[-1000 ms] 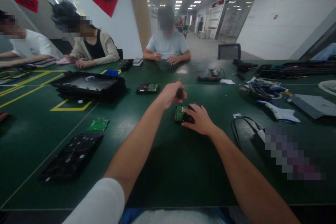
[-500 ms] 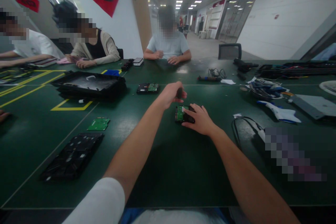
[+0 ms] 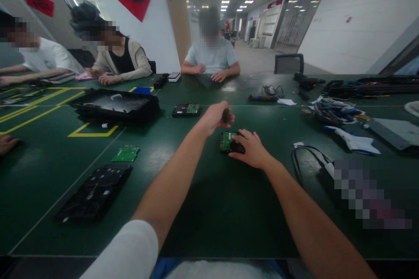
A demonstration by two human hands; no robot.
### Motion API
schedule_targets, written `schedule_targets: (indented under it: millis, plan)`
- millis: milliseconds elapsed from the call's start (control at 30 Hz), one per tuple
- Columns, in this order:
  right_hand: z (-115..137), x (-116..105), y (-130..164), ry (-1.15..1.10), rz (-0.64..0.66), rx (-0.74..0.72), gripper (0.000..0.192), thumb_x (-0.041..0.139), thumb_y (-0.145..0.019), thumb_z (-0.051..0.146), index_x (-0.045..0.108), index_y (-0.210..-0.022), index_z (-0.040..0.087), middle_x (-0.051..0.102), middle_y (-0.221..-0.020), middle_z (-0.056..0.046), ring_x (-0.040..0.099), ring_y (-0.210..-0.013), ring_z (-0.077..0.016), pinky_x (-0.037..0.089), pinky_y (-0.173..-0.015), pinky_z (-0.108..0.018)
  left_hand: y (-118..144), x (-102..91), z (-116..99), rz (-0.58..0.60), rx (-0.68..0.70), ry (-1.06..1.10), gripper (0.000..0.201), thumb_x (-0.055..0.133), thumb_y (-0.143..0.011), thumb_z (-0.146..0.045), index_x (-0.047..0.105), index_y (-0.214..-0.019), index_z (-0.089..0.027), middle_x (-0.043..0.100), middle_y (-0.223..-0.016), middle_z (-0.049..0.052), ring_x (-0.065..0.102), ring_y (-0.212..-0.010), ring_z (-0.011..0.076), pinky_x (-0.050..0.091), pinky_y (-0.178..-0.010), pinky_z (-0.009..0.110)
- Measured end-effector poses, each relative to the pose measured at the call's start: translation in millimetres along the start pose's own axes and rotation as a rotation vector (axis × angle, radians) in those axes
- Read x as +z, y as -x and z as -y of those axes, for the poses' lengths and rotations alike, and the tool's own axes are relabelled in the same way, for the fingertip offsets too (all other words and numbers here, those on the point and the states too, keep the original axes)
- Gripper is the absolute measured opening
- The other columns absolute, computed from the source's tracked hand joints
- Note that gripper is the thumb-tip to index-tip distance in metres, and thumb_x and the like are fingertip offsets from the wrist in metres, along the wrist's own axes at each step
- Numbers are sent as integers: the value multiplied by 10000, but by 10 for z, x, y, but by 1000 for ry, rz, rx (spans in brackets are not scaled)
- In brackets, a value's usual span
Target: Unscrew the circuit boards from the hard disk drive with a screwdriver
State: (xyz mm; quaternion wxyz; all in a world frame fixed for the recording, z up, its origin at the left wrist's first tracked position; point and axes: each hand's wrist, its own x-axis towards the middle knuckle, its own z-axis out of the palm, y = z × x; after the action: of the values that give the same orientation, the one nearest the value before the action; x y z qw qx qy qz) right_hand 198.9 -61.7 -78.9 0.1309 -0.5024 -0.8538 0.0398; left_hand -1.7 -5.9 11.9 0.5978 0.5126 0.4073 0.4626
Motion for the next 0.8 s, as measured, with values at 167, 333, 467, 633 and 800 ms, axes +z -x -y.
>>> schedule_targets:
  millis: [167, 333, 467, 633, 800]
  plan:
    - [-6, 2, -1, -10, 0, -5, 749, 653, -871, 671, 552, -1470, 234, 412, -1606, -184, 299, -1527, -405, 211, -1216, -684, -18, -2, 4, -57, 36, 5, 190, 574, -846, -331, 639, -797, -159, 650, -789, 79, 622, -677, 166, 564, -575, 280]
    - [-10, 4, 2, -13, 0, -7, 755, 654, -866, 677, 552, -1471, 238, 420, -1602, -184, 300, -1526, -408, 211, -1216, -681, -8, -6, -10, -105, 49, 1, 174, 597, -827, -324, 639, -819, -155, 617, -762, 64, 615, -669, 169, 563, -547, 281]
    - [-17, 27, 2, -4, -16, -7, 761, 648, -865, 687, 547, -1475, 243, 422, -1603, -182, 307, -1524, -405, 211, -1216, -680, 25, 23, -31, -3, -40, 135, 144, 602, -826, -298, 601, -861, -158, 641, -754, 66, 654, -697, 182, 593, -611, 307]
    - [-23, 48, -3, 10, -22, -4, 764, 635, -868, 698, 545, -1476, 243, 426, -1602, -178, 312, -1524, -399, 215, -1217, -677, 25, 45, -34, -4, -19, 141, 125, 597, -823, -275, 610, -799, -153, 641, -765, 73, 643, -729, 180, 627, -710, 383]
    - [-13, 30, -5, 11, -11, 4, 767, 619, -870, 715, 545, -1477, 251, 423, -1606, -168, 309, -1527, -394, 216, -1222, -670, 24, 43, -32, -82, 92, -81, 182, 615, -809, -316, 677, -766, -151, 627, -799, 74, 601, -715, 164, 586, -593, 287]
